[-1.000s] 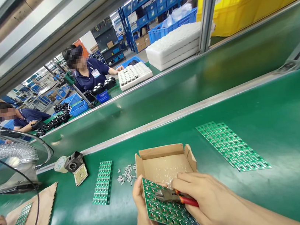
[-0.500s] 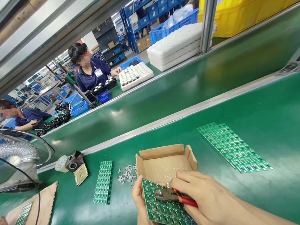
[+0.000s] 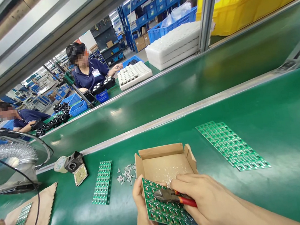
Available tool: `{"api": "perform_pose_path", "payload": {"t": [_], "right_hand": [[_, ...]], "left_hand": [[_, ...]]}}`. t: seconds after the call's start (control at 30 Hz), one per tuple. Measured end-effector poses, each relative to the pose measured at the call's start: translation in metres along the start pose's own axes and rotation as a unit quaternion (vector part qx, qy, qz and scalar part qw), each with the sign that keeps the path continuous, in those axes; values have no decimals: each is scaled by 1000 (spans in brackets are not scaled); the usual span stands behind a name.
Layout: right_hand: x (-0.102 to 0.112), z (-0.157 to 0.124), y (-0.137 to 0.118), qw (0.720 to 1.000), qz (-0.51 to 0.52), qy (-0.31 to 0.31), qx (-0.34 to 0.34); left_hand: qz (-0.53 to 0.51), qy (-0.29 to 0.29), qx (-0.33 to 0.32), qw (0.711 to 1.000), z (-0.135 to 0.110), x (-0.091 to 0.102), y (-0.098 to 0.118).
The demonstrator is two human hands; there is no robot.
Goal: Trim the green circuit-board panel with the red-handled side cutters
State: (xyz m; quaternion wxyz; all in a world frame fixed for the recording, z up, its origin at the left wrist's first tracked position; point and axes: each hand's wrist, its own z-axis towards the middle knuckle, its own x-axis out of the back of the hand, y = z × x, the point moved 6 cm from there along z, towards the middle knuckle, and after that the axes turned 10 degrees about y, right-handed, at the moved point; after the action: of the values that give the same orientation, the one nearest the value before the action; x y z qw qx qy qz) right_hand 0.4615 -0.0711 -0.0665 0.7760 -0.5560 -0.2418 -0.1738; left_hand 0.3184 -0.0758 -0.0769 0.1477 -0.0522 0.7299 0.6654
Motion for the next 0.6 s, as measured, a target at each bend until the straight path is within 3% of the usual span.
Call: {"api": "perform_pose_path", "payload": {"t": [0.23,0.6], "right_hand": [[4,0,-1,1000,-6,-22,-20],[3,-1,-3,1000,-9,-5,5]], "left_hand": [[0,-15,-16,1000,5,1,1],[15,-24,-19,999,5,4,1]]}}
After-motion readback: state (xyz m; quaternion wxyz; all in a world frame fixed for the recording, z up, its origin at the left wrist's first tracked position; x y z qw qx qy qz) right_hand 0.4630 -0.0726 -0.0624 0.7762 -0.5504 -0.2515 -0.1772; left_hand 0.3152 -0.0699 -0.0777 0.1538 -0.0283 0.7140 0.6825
